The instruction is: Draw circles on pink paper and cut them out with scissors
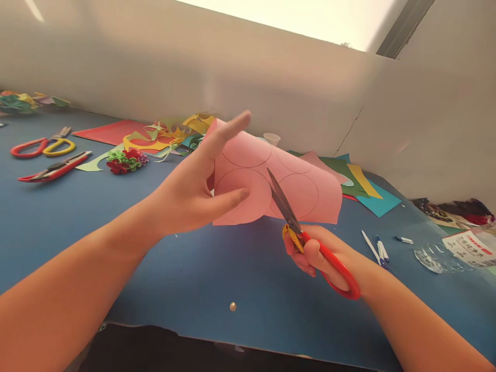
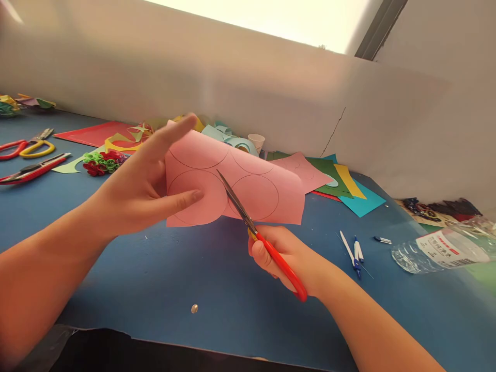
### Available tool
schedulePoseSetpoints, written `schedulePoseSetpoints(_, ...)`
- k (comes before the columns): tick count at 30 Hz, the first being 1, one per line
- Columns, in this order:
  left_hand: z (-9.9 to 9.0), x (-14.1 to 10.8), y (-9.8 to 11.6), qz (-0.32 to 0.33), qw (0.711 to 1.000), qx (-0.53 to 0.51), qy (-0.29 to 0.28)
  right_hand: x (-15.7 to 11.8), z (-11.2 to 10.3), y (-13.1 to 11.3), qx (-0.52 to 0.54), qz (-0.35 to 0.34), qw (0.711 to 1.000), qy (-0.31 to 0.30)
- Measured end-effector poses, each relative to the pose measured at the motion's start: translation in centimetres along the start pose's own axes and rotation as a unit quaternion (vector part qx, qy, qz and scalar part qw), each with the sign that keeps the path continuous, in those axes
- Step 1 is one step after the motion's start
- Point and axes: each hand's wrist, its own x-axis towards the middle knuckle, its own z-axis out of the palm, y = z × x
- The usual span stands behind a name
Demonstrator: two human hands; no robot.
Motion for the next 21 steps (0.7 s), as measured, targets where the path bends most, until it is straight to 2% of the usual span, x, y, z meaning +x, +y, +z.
schedulePoseSetpoints(3, -0.1, 0.0, 0.4, 0.001, 0.998, 0.067, 0.018, 0.0, 0.5, -0.4, 0.023, 0.021, 0.999, -0.015)
schedulePoseSetpoints(7, -0.2, -0.1, 1.0, 0.078, 0.986, 0.139, 0.04, 0.1, 0.5, 0.0, 0.017, 0.009, 0.999, -0.026)
schedulePoseSetpoints(13, -0.8, -0.2, 0.9, 0.012, 1.0, 0.012, -0.021, 0.4, 0.3, 0.6, -0.006, -0.012, 1.0, -0.019)
schedulePoseSetpoints(16, -1.0, -0.2, 0.9, 0.003, 0.998, -0.043, -0.045, 0.4, 0.6, 0.4, -0.008, -0.006, 1.0, -0.013)
schedulePoseSetpoints(21, -1.0, -0.3, 1.0, -0.002, 0.994, -0.076, -0.074, 0.2, 1.2, 0.1, -0.03, -0.045, 0.999, 0.001)
